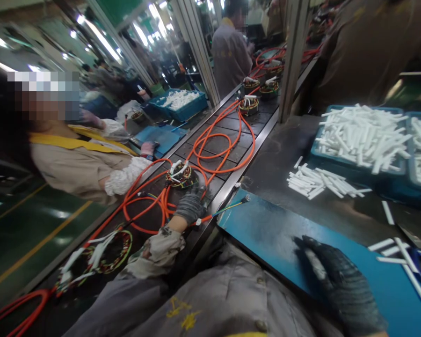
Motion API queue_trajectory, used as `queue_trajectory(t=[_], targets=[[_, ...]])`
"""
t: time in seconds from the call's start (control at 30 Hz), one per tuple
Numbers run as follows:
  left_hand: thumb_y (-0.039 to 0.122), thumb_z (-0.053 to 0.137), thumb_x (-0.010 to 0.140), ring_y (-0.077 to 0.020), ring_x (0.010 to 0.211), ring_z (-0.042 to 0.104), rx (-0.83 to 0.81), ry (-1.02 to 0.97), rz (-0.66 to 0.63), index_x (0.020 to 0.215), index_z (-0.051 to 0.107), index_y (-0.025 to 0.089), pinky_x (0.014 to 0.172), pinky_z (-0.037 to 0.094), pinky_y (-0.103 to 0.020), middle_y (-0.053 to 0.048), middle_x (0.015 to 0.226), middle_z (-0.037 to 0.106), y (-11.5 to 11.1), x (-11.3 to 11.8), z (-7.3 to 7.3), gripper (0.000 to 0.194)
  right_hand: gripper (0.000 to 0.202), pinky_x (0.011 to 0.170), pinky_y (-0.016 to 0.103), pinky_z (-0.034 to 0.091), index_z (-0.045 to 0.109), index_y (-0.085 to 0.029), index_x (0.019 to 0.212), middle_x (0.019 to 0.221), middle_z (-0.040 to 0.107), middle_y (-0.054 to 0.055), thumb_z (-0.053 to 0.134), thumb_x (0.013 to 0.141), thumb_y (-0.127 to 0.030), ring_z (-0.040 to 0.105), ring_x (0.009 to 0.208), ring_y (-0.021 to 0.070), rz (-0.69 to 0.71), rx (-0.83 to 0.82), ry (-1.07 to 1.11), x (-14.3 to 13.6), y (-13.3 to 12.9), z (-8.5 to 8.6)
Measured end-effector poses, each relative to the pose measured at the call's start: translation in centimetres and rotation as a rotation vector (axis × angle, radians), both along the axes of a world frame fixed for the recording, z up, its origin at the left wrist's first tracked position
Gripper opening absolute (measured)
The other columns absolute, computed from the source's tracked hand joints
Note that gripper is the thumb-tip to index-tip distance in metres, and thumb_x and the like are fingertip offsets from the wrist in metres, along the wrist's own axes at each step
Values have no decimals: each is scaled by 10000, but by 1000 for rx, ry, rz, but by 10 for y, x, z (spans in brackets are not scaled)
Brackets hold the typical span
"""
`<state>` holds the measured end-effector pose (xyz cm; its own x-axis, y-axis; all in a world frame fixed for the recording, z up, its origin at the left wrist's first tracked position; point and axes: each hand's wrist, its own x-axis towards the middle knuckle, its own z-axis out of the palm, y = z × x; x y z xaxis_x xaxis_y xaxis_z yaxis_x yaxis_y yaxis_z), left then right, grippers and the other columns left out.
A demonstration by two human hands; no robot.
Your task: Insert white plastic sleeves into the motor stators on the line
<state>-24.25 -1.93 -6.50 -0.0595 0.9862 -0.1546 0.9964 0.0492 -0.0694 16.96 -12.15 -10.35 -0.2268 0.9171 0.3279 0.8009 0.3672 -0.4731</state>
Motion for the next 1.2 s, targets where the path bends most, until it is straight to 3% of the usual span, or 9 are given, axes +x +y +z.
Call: queue_trajectory(t=[0.17, 0.37, 0.43, 0.57, 0.67, 0.8, 0.93, 1.1, 1.2], targets=[[239, 495, 926, -358, 1216, 578, 20, 5, 82, 1433, 546, 201, 1030, 465, -485, -165, 1442, 538, 0, -20, -11, 512, 439, 801, 398, 634, 718, -212, 1152, 1030, 779, 88, 396, 992, -465, 755, 902, 250, 33, 38, 2, -3, 3, 1], [135, 485, 895, -387, 1294, 514, 95, 18, 166, 1407, 577, 182, 1089, 402, -535, -179, 1417, 568, 7, -49, 6, 522, 410, 804, 403, 634, 708, -225, 1180, 1056, 773, 86, 403, 994, -426, 751, 935, 257, 43, 39, 14, 0, 0, 8], [214, 515, 913, -342, 1286, 531, 98, 1, 129, 1400, 585, 215, 1127, 386, -480, -142, 1394, 596, -4, -44, 11, 492, 416, 788, 388, 638, 712, -216, 1173, 1038, 777, 86, 405, 995, -433, 754, 916, 251, 27, 55, 26, 2, -3, 6], [459, 588, 899, -329, 1184, 596, -55, -65, -134, 1450, 539, 283, 1055, 450, -439, -121, 1367, 612, -43, -14, 5, 580, 376, 791, 359, 643, 720, -219, 1161, 1030, 783, 72, 444, 993, -411, 760, 896, 235, 28, 45, 55, -3, -5, 2], [418, 491, 958, -298, 990, 670, -179, -6, -140, 1438, 544, 352, 867, 523, -411, -114, 1273, 656, -59, -1, -8, 487, 338, 790, 339, 645, 719, -243, 1154, 1046, 784, 55, 449, 992, -366, 761, 906, 220, 42, 79, 84, -13, -2, 3], [276, 354, 998, -283, 956, 682, -146, 142, 46, 1348, 633, 281, 805, 523, -382, -146, 1154, 687, -39, -13, -10, 448, 363, 784, 337, 651, 720, -249, 1149, 1035, 787, 58, 402, 998, -338, 763, 900, 212, 99, 183, 63, -17, 1, 7], [194, 314, 986, -317, 1137, 629, -38, 207, 165, 1429, 545, 186, 926, 505, -446, -196, 1305, 628, -4, -29, 3, 501, 386, 775, 346, 657, 736, -251, 1109, 1022, 790, 61, 374, 997, -322, 767, 895, 217, 75, 203, 8, -8, -2, 5], [245, 416, 973, -329, 1020, 685, -72, 177, 137, 1288, 667, 163, 856, 532, -452, -191, 1105, 709, 10, -8, 21, 411, 377, 738, 326, 661, 745, -255, 1076, 1003, 793, 51, 384, 992, -322, 770, 856, 209, 53, 230, -8, -2, -17, -6], [349, 522, 965, -273, 1102, 668, -22, 41, -11, 1319, 646, 260, 959, 510, -388, -109, 1248, 688, 22, 16, 35, 386, 356, 764, 341, 654, 727, -265, 1136, 1025, 789, 46, 404, 992, -305, 764, 876, 209, 5, 248, 42, -6, -29, -16]])
